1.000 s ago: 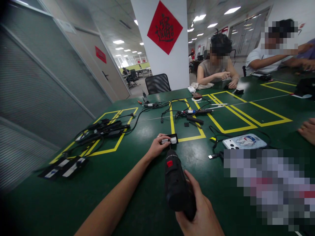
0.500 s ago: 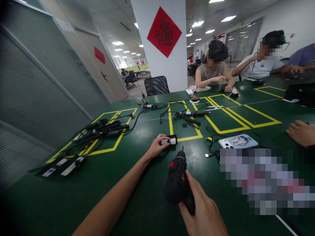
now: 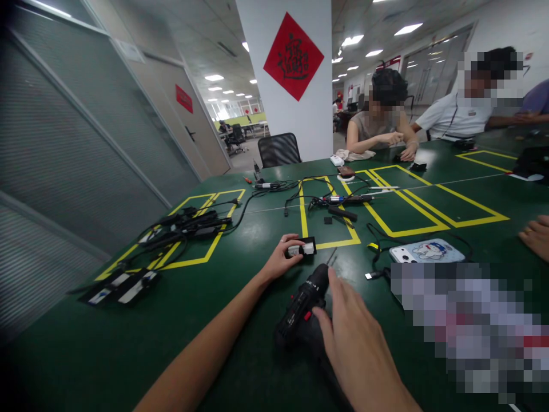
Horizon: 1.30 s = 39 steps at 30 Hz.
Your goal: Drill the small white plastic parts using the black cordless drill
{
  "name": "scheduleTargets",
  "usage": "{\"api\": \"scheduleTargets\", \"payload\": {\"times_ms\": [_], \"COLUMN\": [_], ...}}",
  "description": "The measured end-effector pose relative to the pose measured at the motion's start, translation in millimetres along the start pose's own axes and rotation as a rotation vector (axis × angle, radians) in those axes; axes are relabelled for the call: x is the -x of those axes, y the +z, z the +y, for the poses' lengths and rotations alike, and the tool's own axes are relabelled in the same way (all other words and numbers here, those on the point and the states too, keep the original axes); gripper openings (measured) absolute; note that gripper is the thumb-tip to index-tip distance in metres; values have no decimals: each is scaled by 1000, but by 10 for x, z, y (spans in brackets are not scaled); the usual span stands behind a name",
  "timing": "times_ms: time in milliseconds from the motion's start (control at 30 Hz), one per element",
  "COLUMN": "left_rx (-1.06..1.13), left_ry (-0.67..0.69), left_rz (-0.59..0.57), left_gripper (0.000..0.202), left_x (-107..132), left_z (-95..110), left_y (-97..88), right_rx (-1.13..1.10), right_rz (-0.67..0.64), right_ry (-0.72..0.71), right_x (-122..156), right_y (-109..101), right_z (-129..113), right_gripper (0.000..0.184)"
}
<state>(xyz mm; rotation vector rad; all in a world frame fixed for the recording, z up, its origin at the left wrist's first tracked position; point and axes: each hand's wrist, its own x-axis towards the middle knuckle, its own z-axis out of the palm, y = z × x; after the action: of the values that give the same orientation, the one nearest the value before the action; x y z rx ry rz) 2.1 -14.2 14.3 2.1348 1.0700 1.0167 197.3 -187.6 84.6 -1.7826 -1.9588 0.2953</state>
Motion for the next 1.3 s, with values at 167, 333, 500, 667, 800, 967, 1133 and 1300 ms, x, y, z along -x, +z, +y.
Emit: {"api": "scheduleTargets", "payload": {"times_ms": [167,333,500,667,800,967,1133,1300], "left_rx": [-163,-331,-428,-470,-440,-427,-385,-132], "left_ry": [43,144,177,185,174,86,-120,-524], "left_rz": [138,83,26,13,49,116,29,198], "left_gripper": [49,49,38,38,38,36,35,42], "left_x": [44,96,85,95,129,179,493,1017], "left_z": [97,118,64,103,150,269,288,78], "left_y": [16,9,-4,4,18,-214,-770,-1088], "right_rx": [-37,-164,-305,-394,-385,-372,-392,-379], "right_rz": [119,190,220,201,195,202,204,210], "right_ry": [-124,-253,-247,-207,-205,-209,-191,-195], "right_x": [-851,-1353,-1335,-1316,-1320,-1293,-1281,-1289], "right_y": [63,545,833,889,887,854,844,860], "right_z": [47,47,209,306,285,276,276,276], "right_gripper": [46,34,34,32,30,31,30,30]}}
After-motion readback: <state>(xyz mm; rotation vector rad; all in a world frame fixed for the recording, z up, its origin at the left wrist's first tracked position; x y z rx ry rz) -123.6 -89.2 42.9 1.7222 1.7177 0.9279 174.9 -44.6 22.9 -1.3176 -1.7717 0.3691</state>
